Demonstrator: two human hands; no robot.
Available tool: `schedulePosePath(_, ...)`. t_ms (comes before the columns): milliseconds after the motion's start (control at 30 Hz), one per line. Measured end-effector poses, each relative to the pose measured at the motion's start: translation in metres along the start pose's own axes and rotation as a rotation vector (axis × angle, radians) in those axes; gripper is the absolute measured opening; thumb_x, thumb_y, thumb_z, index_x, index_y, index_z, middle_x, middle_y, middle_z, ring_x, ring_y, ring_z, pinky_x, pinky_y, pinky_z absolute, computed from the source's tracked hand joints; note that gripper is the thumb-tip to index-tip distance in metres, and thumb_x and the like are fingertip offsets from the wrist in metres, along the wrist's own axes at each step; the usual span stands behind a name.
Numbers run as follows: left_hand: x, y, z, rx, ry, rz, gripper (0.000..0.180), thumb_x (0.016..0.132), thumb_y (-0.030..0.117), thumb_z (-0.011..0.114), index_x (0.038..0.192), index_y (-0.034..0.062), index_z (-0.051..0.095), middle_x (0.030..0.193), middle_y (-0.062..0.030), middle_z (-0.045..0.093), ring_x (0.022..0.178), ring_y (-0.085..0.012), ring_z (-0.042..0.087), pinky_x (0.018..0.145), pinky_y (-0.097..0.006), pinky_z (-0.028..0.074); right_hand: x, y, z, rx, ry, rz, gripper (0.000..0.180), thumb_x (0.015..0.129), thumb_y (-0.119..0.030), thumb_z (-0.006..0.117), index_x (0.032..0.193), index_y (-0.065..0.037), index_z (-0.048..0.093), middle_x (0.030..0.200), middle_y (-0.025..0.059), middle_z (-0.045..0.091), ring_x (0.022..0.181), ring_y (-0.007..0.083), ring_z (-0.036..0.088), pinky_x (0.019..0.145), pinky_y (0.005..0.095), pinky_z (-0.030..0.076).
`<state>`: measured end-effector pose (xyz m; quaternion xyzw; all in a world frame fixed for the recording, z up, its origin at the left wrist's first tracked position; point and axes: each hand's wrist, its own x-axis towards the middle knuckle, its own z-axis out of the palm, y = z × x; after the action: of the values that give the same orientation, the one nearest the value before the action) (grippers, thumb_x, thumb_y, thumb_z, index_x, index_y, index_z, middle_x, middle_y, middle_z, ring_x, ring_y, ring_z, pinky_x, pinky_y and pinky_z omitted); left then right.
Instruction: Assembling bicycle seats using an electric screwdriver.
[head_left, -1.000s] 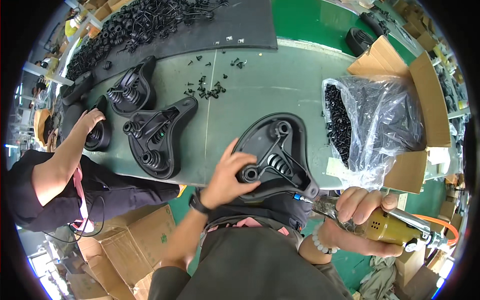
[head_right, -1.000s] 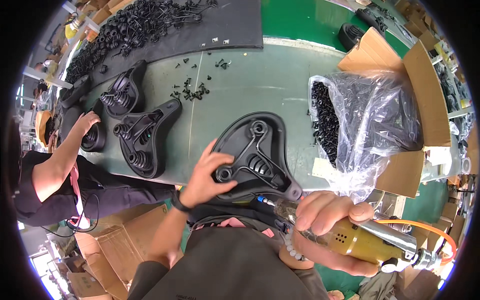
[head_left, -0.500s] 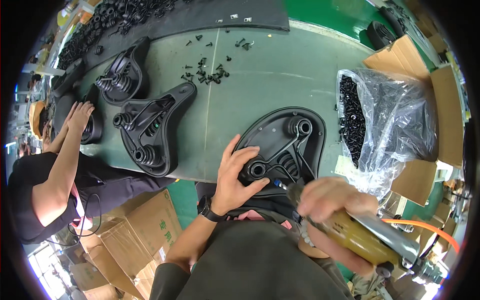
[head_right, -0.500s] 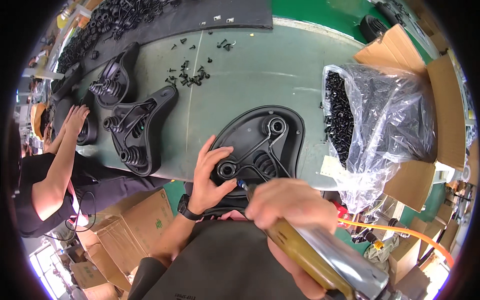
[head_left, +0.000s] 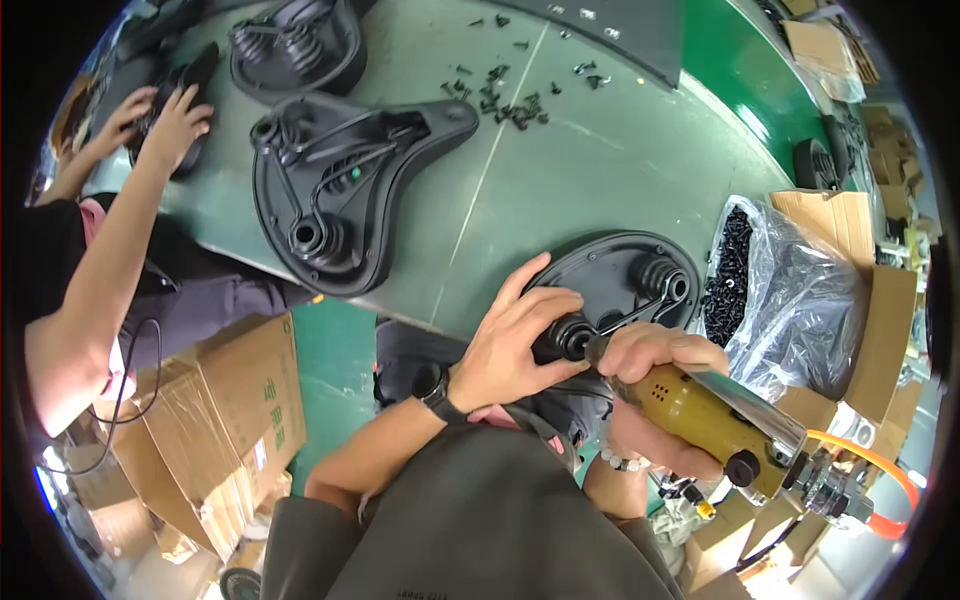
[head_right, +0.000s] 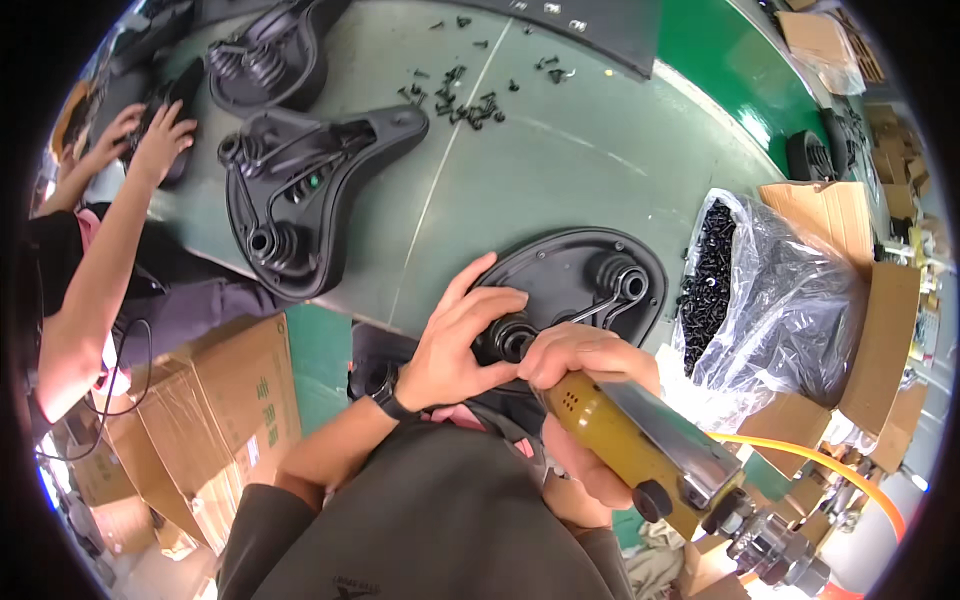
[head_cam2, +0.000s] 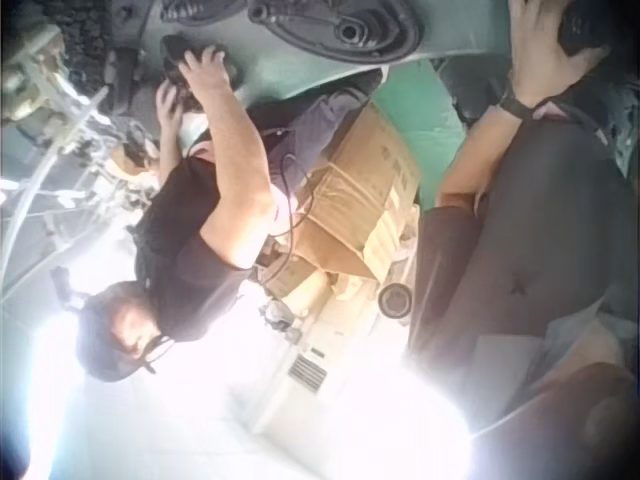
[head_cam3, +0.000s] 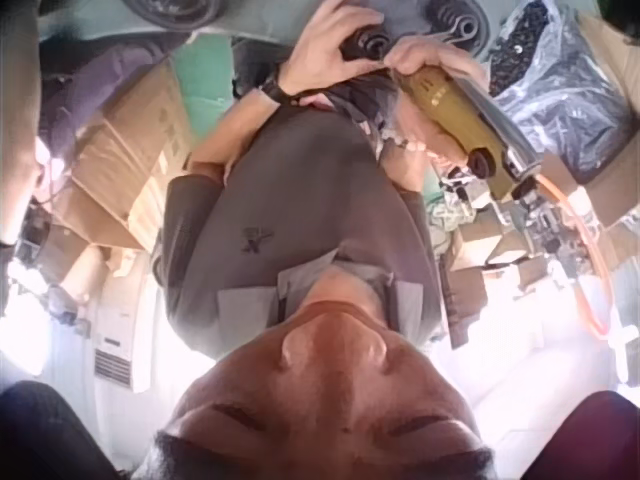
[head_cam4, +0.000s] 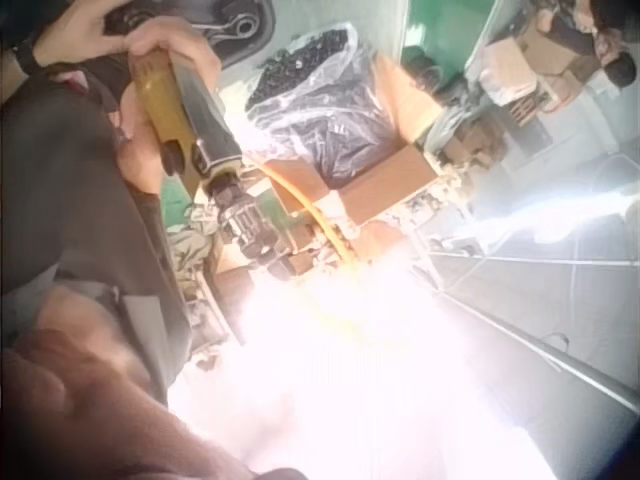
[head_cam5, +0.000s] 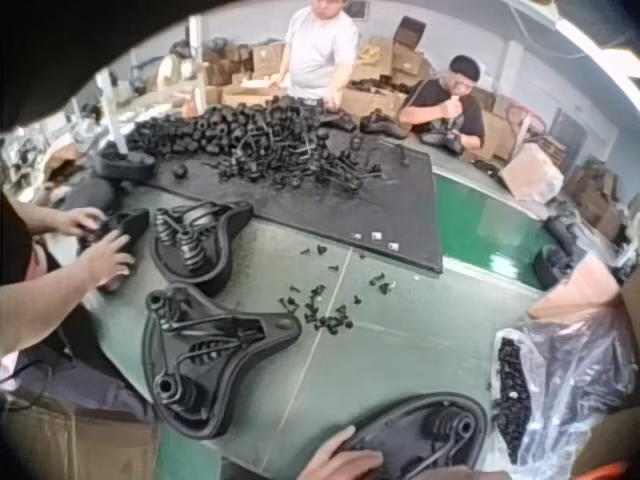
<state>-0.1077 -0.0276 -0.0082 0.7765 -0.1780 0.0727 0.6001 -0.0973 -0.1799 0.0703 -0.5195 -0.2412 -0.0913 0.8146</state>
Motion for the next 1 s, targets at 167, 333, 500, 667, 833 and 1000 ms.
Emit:
schedulePosePath(167, -0.007, 0.003, -0.004, -0.023, -0.004, -0.057, 0.065, 0.061, 0.012, 0.085, 0.121, 0.0013, 0.061, 0.123, -0.0133, 0.062, 0.137, -0.0412, 0.042, 0.112, -0.052, 0.038, -0.001, 0.013, -0.001, -0.132, -0.139, -0.106, 0.100, 0.077, -0.083, 0.055, 0.125, 0.004, 0.046, 0.088, 0.0165, 0.060, 0.071, 0.0281, 0.060, 0.066, 0.0403, 0.051)
schedulePosePath(333, -0.006, 0.000, -0.013, -0.070, -0.040, -0.089, 0.070, 0.062, 0.013, 0.087, 0.126, 0.0020, 0.060, 0.130, -0.0137, 0.059, 0.141, -0.0413, 0.036, 0.112, -0.049, 0.038, -0.001, 0.013, -0.003, -0.154, -0.187, -0.098, 0.097, 0.082, -0.079, 0.055, 0.131, 0.003, 0.042, 0.089, 0.0175, 0.061, 0.072, 0.0284, 0.061, 0.066, 0.0405, 0.051)
schedulePosePath(500, -0.005, -0.011, -0.026, -0.108, -0.171, -0.030, 0.071, 0.065, 0.008, 0.086, 0.130, 0.0016, 0.058, 0.130, -0.0125, 0.060, 0.143, -0.0403, 0.034, 0.111, -0.048, 0.040, -0.004, 0.015, 0.001, -0.222, -0.184, -0.110, 0.092, 0.085, -0.076, 0.055, 0.129, 0.003, 0.043, 0.088, 0.0181, 0.061, 0.070, 0.0286, 0.061, 0.064, 0.0399, 0.051)
schedulePosePath(667, -0.009, -0.010, -0.026, -0.113, -0.189, -0.019, 0.070, 0.065, 0.006, 0.085, 0.130, 0.0007, 0.059, 0.129, -0.0126, 0.060, 0.143, -0.0393, 0.034, 0.111, -0.047, 0.041, -0.005, 0.022, 0.009, -0.193, -0.141, -0.126, 0.090, 0.080, -0.081, 0.056, 0.113, 0.002, 0.049, 0.084, 0.0173, 0.060, 0.066, 0.0274, 0.060, 0.062, 0.0397, 0.051)
schedulePosePath(833, -0.005, -0.011, -0.026, -0.119, -0.187, -0.037, 0.082, 0.064, 0.012, 0.088, 0.137, 0.0025, 0.052, 0.133, -0.0125, 0.058, 0.144, -0.0389, 0.033, 0.111, -0.047, 0.040, -0.009, 0.021, 0.011, -0.261, -0.129, -0.111, 0.099, 0.075, -0.084, 0.058, 0.121, 0.003, 0.049, 0.082, 0.0154, 0.061, 0.064, 0.0274, 0.060, 0.061, 0.0386, 0.050)
schedulePosePath(1000, 0.004, -0.011, -0.042, -0.037, -0.246, 0.006, 0.092, 0.064, 0.016, 0.087, 0.144, 0.0043, 0.044, 0.140, -0.0108, 0.053, 0.143, -0.0394, 0.033, 0.113, -0.048, 0.037, -0.002, -0.018, 0.003, -0.180, 0.043, -0.171, 0.103, 0.078, -0.089, 0.043, 0.122, 0.003, 0.049, 0.076, 0.0120, 0.060, 0.058, 0.0260, 0.059, 0.055, 0.0377, 0.048)
